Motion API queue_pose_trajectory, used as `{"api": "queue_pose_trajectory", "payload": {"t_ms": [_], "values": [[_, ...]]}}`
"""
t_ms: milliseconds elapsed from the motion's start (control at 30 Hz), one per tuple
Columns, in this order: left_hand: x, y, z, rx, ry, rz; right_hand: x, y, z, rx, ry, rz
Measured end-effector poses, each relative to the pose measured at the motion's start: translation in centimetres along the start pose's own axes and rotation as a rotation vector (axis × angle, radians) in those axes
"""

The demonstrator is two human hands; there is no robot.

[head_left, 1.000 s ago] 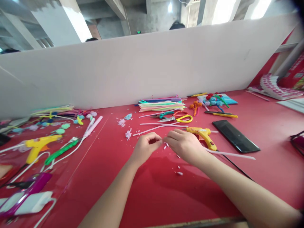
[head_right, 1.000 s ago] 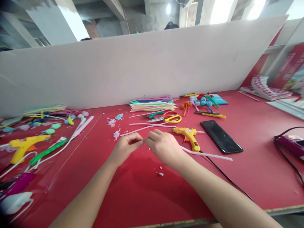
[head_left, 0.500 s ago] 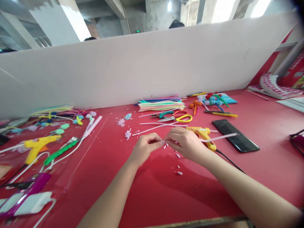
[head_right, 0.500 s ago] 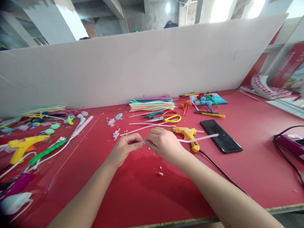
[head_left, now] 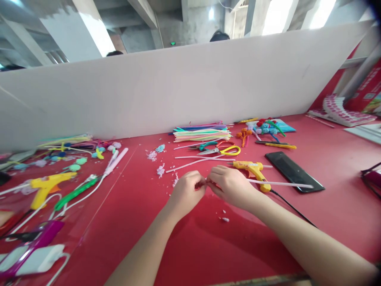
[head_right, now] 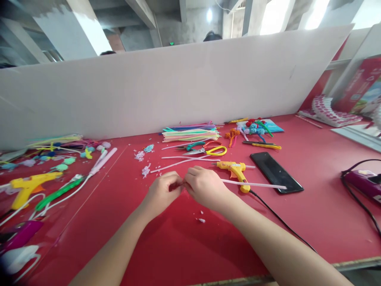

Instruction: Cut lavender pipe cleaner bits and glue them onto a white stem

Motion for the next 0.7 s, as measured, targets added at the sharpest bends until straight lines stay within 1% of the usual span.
{"api": "queue_pose_trajectory", "payload": {"t_ms": [67,167,267,333,533,700], "values": [[-0.1,0.0,0.3,0.053,-0.125,0.021,0.4,0.1,-0.1,-0.002,0.013,-0.008],[-0.3,0.1,0.8,0.148,-0.417,0.060,1.3,0.2,-0.4,-0.010,0.080,-0.048],[-0.5,0.0,1.2,0.221,-0.644,0.045,1.7,0.2,-0.7,-0.062,0.165,-0.100],[-0.9,0.0,1.3,0.240,-0.756,-0.001,1.6,0.1,-0.8,-0.133,0.210,-0.124],[-1.9,-0.1,1.3,0.264,-1.020,-0.240,0.9,-0.5,-1.1,-0.325,0.345,-0.196],[-2.0,-0.5,2.1,0.318,-1.087,-0.375,0.1,-0.5,-0.8,-0.347,0.402,-0.181]]}}
Point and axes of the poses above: each hand's wrist, its own y-axis towards the middle knuckle, its own x-axis out of the back of the hand, z = x × y, the point moved 6 cm from there along y, towards the middle knuckle, and after that the axes turned 5 degrees about -x, right-handed, at the moved point
